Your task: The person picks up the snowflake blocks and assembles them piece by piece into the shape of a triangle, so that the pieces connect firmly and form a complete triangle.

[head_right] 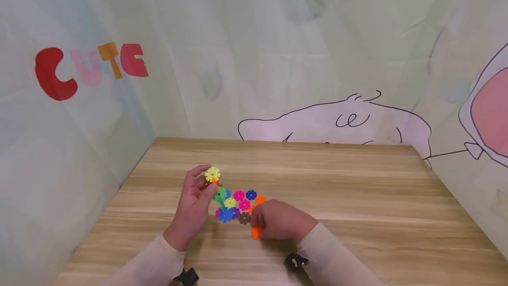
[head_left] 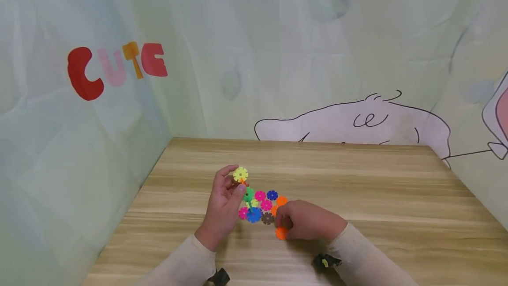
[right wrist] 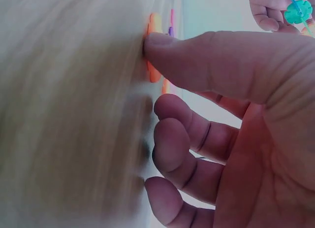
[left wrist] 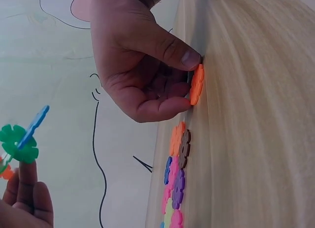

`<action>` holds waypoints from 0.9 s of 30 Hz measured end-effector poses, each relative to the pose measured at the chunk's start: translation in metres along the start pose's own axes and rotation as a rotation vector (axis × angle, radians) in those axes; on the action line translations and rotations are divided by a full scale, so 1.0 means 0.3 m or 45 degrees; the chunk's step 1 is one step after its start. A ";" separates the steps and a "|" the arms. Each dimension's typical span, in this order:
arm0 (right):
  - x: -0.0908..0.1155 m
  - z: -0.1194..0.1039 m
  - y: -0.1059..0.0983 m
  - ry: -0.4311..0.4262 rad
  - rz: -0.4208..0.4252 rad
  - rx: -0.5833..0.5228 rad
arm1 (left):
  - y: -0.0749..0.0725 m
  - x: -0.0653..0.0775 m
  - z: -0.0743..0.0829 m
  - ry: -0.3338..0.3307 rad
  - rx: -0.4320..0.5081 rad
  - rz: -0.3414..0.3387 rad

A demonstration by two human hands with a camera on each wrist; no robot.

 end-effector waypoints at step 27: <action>0.029 -0.003 -0.156 -0.100 0.515 -0.929 | 0.059 0.009 -0.005 0.001 -0.067 -0.267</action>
Point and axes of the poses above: each hand's wrist, its own x-axis away from the middle knuckle, its own y-axis out of the palm, z = x × y, the point moved 8 cm from there along -x, towards the middle knuckle
